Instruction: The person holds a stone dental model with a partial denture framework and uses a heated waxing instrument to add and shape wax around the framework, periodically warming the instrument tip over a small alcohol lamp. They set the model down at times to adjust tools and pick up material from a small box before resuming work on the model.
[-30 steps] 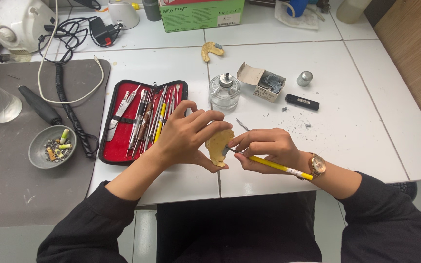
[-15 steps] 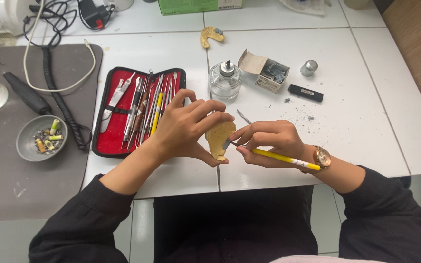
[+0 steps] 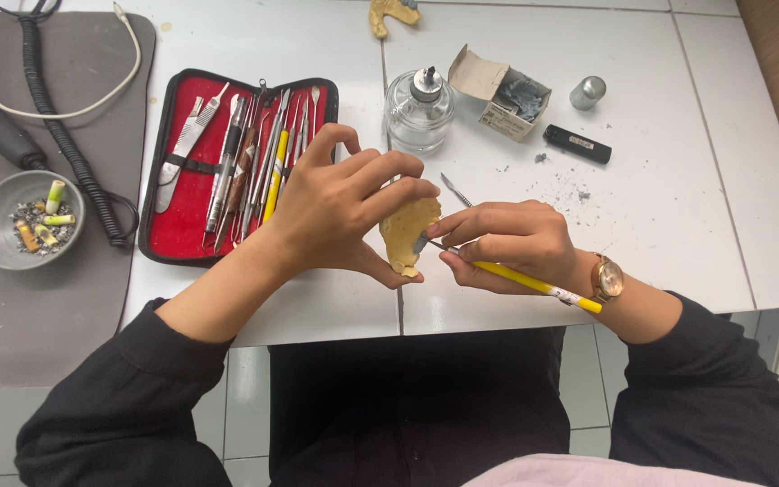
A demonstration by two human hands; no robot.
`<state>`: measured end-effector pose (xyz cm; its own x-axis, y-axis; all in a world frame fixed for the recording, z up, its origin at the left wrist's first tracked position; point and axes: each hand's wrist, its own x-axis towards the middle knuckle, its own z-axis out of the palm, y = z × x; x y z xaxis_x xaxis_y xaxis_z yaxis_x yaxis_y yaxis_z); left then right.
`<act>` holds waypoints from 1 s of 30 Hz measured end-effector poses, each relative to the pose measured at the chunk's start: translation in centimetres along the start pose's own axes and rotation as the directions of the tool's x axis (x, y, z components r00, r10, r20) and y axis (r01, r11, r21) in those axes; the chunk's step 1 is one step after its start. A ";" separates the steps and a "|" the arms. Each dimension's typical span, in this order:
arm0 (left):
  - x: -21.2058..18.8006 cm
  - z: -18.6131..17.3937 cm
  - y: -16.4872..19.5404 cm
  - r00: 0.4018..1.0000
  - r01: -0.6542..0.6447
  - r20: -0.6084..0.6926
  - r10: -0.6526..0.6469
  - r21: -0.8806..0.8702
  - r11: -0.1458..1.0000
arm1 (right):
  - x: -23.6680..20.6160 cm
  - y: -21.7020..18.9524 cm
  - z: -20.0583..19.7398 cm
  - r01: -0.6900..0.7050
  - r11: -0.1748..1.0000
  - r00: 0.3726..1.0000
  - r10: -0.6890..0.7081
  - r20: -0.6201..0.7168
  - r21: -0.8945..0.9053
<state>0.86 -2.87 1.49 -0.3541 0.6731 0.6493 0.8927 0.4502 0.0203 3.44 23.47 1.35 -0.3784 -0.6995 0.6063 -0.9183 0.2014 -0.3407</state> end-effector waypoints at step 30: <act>-0.1 0.1 -0.1 1.000 0.024 0.009 -0.023 -0.042 0.999 | -0.4 -0.3 0.4 0.017 0.996 1.000 -0.017 0.009 -0.085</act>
<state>0.78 -2.87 1.35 -0.3774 0.6678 0.6415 0.8951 0.4406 0.0679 3.92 23.45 0.96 -0.3620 -0.7085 0.6057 -0.9313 0.2470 -0.2677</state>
